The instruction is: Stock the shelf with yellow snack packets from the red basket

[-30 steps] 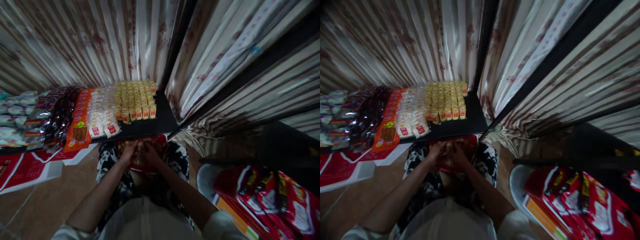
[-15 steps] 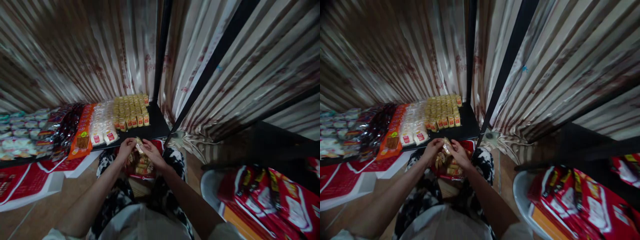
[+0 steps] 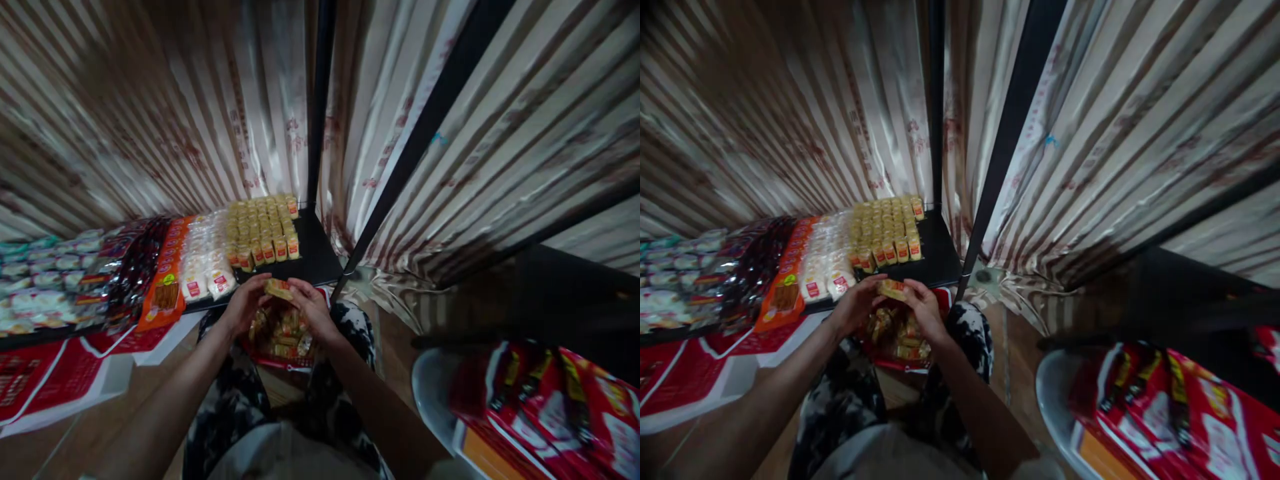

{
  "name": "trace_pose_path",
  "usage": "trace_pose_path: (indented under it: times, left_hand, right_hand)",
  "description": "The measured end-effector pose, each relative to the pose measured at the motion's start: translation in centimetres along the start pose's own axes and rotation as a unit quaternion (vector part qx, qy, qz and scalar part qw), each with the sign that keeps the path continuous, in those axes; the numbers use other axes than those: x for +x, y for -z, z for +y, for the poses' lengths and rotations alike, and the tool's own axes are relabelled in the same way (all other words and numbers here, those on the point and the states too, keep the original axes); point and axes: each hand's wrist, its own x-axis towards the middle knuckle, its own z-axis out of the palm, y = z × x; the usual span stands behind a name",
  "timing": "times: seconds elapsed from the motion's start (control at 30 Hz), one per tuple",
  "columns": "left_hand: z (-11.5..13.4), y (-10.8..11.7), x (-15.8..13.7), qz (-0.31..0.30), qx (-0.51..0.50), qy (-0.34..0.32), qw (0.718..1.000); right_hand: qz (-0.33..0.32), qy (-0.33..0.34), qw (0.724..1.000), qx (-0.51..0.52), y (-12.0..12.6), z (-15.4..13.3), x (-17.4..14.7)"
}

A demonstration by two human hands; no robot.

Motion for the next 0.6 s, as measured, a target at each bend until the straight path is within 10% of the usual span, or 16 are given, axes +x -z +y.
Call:
trace_pose_path:
  times: [0.6]
  left_hand:
    - [-0.5,-6.0,7.5,0.074,0.111,-0.129,0.983]
  right_hand:
    - [0.085,0.113,0.983,-0.116,0.4,-4.8,7.4]
